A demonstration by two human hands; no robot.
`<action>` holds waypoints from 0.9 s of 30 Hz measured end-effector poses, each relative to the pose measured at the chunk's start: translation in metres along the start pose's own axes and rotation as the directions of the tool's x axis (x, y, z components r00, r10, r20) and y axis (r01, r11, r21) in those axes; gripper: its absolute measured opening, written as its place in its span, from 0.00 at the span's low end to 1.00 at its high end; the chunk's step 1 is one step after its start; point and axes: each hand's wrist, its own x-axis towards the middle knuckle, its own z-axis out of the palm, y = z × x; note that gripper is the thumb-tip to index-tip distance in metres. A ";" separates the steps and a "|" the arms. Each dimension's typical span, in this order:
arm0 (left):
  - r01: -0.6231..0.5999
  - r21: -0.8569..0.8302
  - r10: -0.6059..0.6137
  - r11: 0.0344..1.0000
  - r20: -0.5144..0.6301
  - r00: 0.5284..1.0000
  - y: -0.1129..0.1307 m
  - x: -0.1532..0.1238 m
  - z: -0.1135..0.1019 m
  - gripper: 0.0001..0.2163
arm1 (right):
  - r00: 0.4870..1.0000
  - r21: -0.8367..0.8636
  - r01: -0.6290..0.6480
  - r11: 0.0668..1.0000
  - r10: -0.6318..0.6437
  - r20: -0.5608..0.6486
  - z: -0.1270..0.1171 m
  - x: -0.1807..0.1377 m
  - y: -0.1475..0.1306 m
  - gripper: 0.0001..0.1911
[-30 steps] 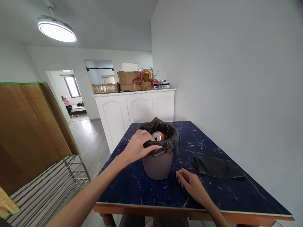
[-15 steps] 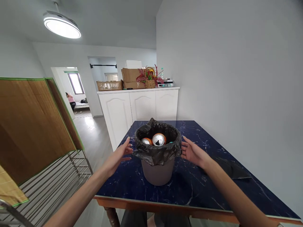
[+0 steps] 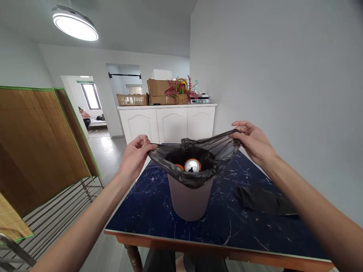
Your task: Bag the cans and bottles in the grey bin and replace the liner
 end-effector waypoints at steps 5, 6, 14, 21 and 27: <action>-0.348 0.206 0.374 0.915 -0.105 0.921 0.012 -0.012 -0.013 0.11 | 0.954 -0.295 0.189 0.937 -0.247 -0.173 -0.030 -0.017 -0.010 0.15; -0.369 0.225 0.402 0.902 -0.125 0.907 0.011 -0.016 -0.017 0.11 | 0.951 -0.303 0.179 0.936 -0.244 -0.191 -0.037 -0.022 -0.009 0.14; -0.103 -0.023 0.089 0.994 -0.336 0.938 -0.051 -0.070 -0.054 0.13 | 0.978 0.029 0.045 0.999 -0.038 -0.206 -0.076 -0.084 0.060 0.12; -0.179 0.433 -0.019 0.884 0.414 0.910 -0.121 -0.078 -0.046 0.59 | 0.963 -0.345 -0.142 0.928 0.210 0.169 -0.047 -0.123 0.123 0.39; -0.376 0.384 0.153 0.844 0.498 0.853 -0.063 -0.030 0.001 0.34 | 0.947 -0.260 0.045 0.965 0.042 0.320 0.008 -0.066 0.067 0.37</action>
